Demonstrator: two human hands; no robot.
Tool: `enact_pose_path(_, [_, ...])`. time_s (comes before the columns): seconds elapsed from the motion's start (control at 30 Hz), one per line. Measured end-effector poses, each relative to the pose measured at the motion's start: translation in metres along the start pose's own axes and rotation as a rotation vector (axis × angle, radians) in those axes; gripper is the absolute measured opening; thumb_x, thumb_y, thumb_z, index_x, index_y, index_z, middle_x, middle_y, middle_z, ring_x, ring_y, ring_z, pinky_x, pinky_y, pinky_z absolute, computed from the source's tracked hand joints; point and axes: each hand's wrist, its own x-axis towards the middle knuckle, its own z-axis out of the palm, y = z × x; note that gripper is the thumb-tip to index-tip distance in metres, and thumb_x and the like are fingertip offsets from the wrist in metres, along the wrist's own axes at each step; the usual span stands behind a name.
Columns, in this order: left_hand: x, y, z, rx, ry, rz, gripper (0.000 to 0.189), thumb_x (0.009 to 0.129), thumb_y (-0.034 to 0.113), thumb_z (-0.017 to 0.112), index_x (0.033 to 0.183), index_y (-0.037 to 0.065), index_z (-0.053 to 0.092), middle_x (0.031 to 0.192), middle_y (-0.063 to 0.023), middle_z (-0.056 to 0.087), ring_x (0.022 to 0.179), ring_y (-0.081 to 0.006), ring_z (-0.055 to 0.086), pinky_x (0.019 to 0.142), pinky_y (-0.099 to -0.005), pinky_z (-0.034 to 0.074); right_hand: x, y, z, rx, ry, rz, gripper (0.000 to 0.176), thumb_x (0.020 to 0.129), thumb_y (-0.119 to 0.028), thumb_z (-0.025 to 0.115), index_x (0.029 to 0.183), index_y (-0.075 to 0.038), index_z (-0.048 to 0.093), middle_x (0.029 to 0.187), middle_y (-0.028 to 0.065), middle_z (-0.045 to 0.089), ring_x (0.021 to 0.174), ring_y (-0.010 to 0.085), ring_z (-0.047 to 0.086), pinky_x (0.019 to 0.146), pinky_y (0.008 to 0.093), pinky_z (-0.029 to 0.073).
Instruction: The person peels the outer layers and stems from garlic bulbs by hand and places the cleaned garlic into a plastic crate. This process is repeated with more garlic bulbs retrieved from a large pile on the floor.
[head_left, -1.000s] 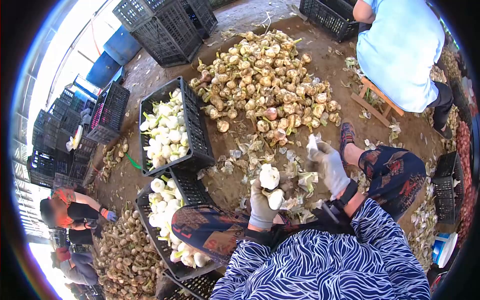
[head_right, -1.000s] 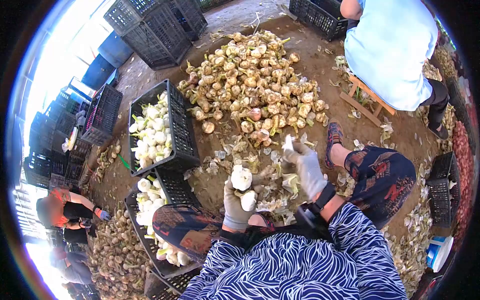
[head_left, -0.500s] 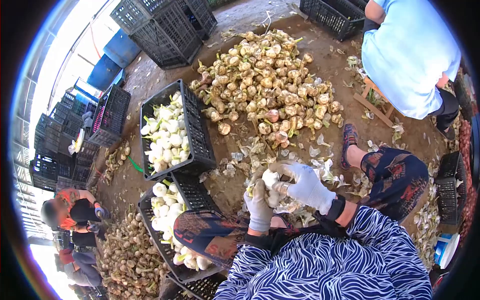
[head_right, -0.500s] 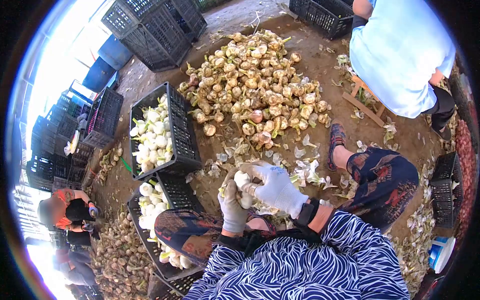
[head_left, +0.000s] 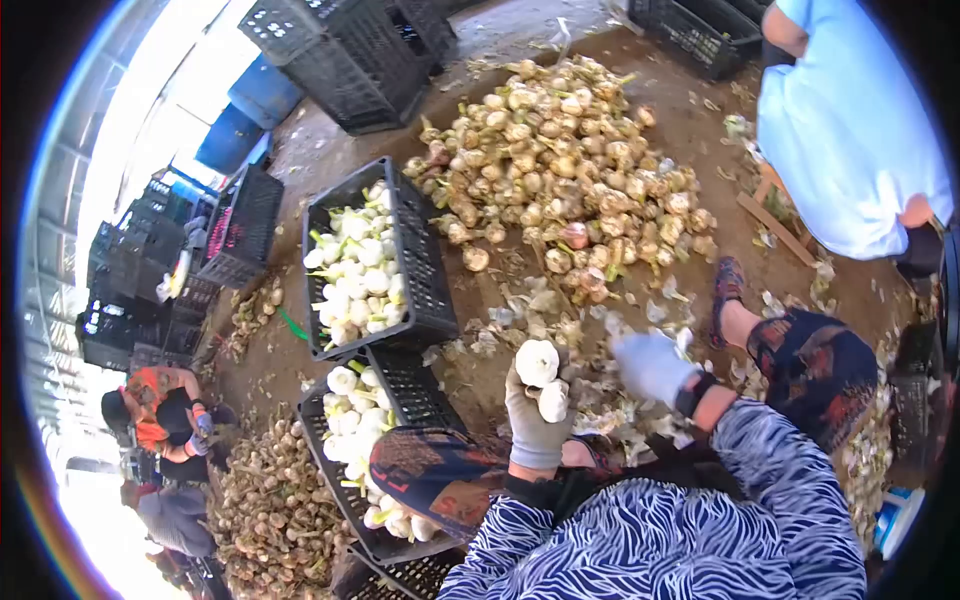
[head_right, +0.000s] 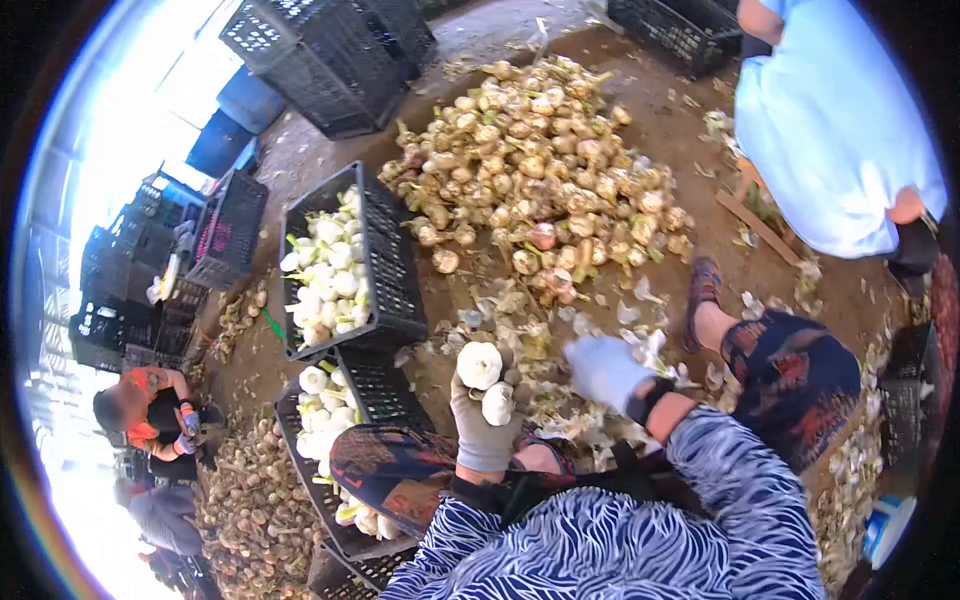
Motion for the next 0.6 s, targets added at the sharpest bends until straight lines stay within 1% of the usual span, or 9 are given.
enact_pose_path(0.1, [0.021, 0.046, -0.003, -0.024, 0.034, 0.059, 0.042, 0.092, 0.039, 0.048, 0.111, 0.004, 0.060, 0.091, -0.0080, 0.065, 0.074, -0.0185, 0.063, 0.061, -0.0322, 0.054, -0.021, 0.005, -0.027, -0.063, -0.239, -0.076, 0.034, 0.080, -0.015, 0.057, 0.113, -0.007, 0.060, 0.100, 0.0184, 0.067, 0.096, 0.0348, 0.066, 0.079, 0.0453, 0.053])
enact_pose_path(0.17, [0.036, 0.093, 0.007, 0.750, 0.018, 0.534, 0.030, 0.094, 0.031, 0.046, 0.107, 0.007, 0.059, 0.091, -0.0072, 0.064, 0.078, -0.0170, 0.064, 0.061, -0.0302, 0.056, -0.026, 0.015, -0.054, -0.001, -0.163, -0.003, 0.042, 0.083, -0.022, 0.058, 0.122, -0.007, 0.055, 0.105, 0.0186, 0.065, 0.097, 0.0365, 0.064, 0.083, 0.0459, 0.050])
enact_pose_path(0.2, [0.056, 0.138, 0.003, -0.070, 0.012, 0.083, 0.029, 0.094, 0.030, 0.047, 0.107, 0.007, 0.058, 0.090, -0.0084, 0.064, 0.078, -0.0183, 0.064, 0.063, -0.0310, 0.057, -0.032, 0.019, -0.071, 0.045, -0.078, 0.005, 0.042, 0.086, -0.025, 0.058, 0.124, -0.009, 0.053, 0.106, 0.0200, 0.063, 0.096, 0.0366, 0.063, 0.082, 0.0461, 0.050])
enact_pose_path(0.27, [0.089, 0.204, 0.015, -0.178, 0.082, 0.344, 0.043, 0.092, 0.046, 0.054, 0.110, 0.008, 0.057, 0.097, -0.0109, 0.062, 0.088, -0.0244, 0.063, 0.068, -0.0338, 0.058, -0.044, 0.034, -0.090, 0.164, 0.139, -0.089, 0.041, 0.086, -0.025, 0.061, 0.123, -0.011, 0.055, 0.105, 0.0179, 0.063, 0.095, 0.0362, 0.063, 0.081, 0.0449, 0.050])
enact_pose_path(0.37, [0.116, 0.262, 0.052, 0.038, -0.003, 0.591, 0.064, 0.091, 0.055, 0.052, 0.131, 0.005, 0.046, 0.130, -0.0183, 0.050, 0.124, -0.0365, 0.044, 0.110, -0.0545, 0.033, -0.060, 0.048, -0.118, 0.362, 0.228, -0.055, 0.038, 0.083, -0.021, 0.065, 0.119, -0.010, 0.059, 0.103, 0.0161, 0.064, 0.096, 0.0359, 0.062, 0.083, 0.0421, 0.049])
enact_pose_path(0.43, [0.141, 0.258, 0.055, 0.185, -0.009, 0.579, 0.071, 0.089, 0.060, 0.051, 0.135, 0.006, 0.043, 0.134, -0.0191, 0.047, 0.133, -0.0368, 0.032, 0.114, -0.0556, 0.021, -0.070, 0.052, -0.138, 0.405, 0.243, -0.029, 0.035, 0.082, -0.017, 0.065, 0.115, -0.006, 0.061, 0.104, 0.0174, 0.065, 0.096, 0.0351, 0.062, 0.082, 0.0398, 0.050])
enact_pose_path(0.47, [0.155, 0.235, 0.062, 0.242, 0.279, 0.636, 0.068, 0.090, 0.057, 0.051, 0.133, 0.006, 0.044, 0.135, -0.0177, 0.048, 0.128, -0.0355, 0.041, 0.109, -0.0500, 0.034, -0.073, 0.055, -0.141, 0.465, 0.291, -0.009, 0.034, 0.082, -0.016, 0.065, 0.114, -0.005, 0.061, 0.104, 0.0174, 0.065, 0.095, 0.0346, 0.062, 0.082, 0.0392, 0.050])
enact_pose_path(0.5, [0.191, 0.235, 0.017, 0.433, 0.089, 0.585, 0.064, 0.092, 0.053, 0.053, 0.134, 0.005, 0.045, 0.138, -0.0177, 0.047, 0.125, -0.0349, 0.047, 0.100, -0.0410, 0.045, -0.073, 0.058, -0.142, 0.523, 0.345, 0.001, 0.034, 0.082, -0.015, 0.065, 0.113, -0.004, 0.061, 0.104, 0.0174, 0.065, 0.095, 0.0342, 0.063, 0.081, 0.0386, 0.050])
enact_pose_path(0.6, [0.226, 0.142, -0.056, 1.361, 0.028, 0.434, 0.060, 0.093, 0.045, 0.055, 0.135, 0.004, 0.047, 0.131, -0.0212, 0.051, 0.121, -0.0327, 0.051, 0.096, -0.0388, 0.046, -0.072, 0.061, -0.156, 0.573, 0.334, 0.119, 0.032, 0.082, -0.013, 0.064, 0.112, -0.003, 0.062, 0.104, 0.0174, 0.065, 0.092, 0.0330, 0.064, 0.079, 0.0375, 0.051])
